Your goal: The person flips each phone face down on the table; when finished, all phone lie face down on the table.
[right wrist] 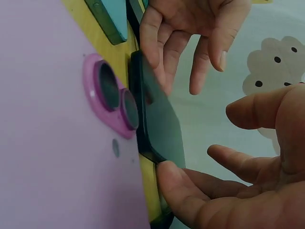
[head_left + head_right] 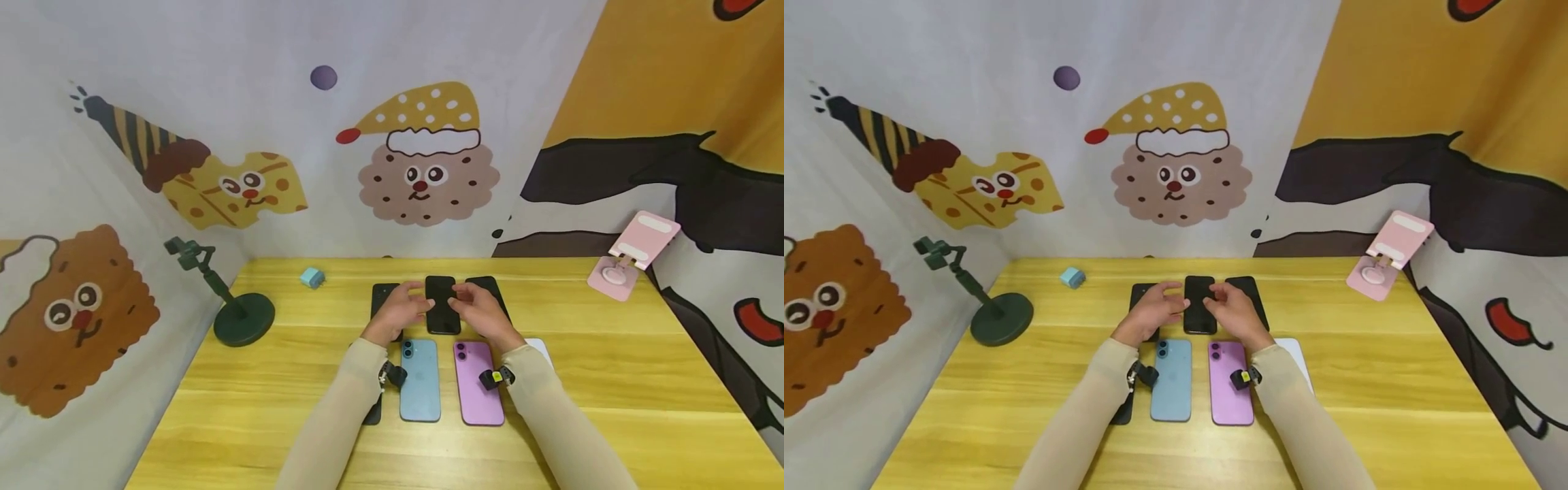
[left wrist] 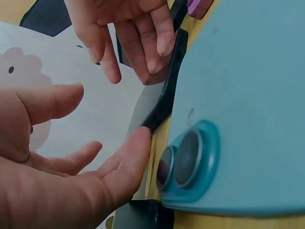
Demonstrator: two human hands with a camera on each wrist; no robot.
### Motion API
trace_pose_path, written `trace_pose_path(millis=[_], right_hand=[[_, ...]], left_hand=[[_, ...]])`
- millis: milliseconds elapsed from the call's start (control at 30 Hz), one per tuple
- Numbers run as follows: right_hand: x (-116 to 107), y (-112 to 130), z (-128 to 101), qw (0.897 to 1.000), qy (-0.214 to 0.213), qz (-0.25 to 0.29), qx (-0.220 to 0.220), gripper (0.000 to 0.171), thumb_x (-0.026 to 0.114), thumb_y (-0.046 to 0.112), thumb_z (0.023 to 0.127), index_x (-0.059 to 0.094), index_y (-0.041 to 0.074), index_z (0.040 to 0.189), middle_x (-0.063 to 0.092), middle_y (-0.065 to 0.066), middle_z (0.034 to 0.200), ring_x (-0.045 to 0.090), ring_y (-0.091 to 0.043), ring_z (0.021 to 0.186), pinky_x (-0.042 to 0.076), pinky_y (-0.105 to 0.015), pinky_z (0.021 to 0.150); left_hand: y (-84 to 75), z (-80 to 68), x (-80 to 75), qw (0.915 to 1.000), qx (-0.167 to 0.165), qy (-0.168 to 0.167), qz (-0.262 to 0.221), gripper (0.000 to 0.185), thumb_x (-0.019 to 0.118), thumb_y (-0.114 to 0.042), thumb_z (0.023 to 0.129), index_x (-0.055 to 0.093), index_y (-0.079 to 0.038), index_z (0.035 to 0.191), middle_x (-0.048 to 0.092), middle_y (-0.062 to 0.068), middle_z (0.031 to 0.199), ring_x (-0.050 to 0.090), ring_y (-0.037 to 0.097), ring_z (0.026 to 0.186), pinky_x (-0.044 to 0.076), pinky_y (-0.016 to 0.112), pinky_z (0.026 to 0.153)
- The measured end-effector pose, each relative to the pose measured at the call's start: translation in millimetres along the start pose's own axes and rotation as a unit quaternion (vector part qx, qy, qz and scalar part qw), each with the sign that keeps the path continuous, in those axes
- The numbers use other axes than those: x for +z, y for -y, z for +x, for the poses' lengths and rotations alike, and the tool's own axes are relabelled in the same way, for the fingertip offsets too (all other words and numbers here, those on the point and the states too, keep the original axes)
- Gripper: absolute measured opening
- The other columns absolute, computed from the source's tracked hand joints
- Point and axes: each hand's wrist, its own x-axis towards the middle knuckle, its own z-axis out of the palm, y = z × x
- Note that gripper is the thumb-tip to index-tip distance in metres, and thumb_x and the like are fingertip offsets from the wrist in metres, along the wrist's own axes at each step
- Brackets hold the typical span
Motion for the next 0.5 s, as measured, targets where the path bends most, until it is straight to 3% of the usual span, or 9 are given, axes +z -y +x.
trace_pose_path(millis=[233, 500], right_hand=[[1.6, 1.9, 3.7, 1.0, 0.007, 0.016, 0.012, 0.054, 0.065, 0.031, 0.105, 0.053, 0.008, 0.152, 0.058, -0.022, 0.149, 0.067, -0.037, 0.123, 0.06, -0.046, 0.098], [5.9, 4.4, 6.1, 0.999, 0.025, 0.047, 0.005, 0.059, 0.069, 0.029, 0.102, 0.05, 0.005, 0.153, 0.056, -0.025, 0.151, 0.063, -0.039, 0.132, 0.062, -0.043, 0.097]], left_hand=[[-3.0, 0.5, -1.0, 0.9988, 0.011, -0.012, -0.045, 0.062, 0.067, -0.013, 0.104, 0.042, -0.008, 0.16, 0.062, 0.018, 0.142, 0.064, 0.032, 0.131, 0.057, 0.048, 0.107], [-0.8, 4.6, 3.8, 0.9934, 0.031, -0.011, -0.11, 0.058, 0.064, -0.002, 0.103, 0.048, -0.012, 0.157, 0.061, 0.017, 0.142, 0.071, 0.03, 0.117, 0.063, 0.046, 0.096]])
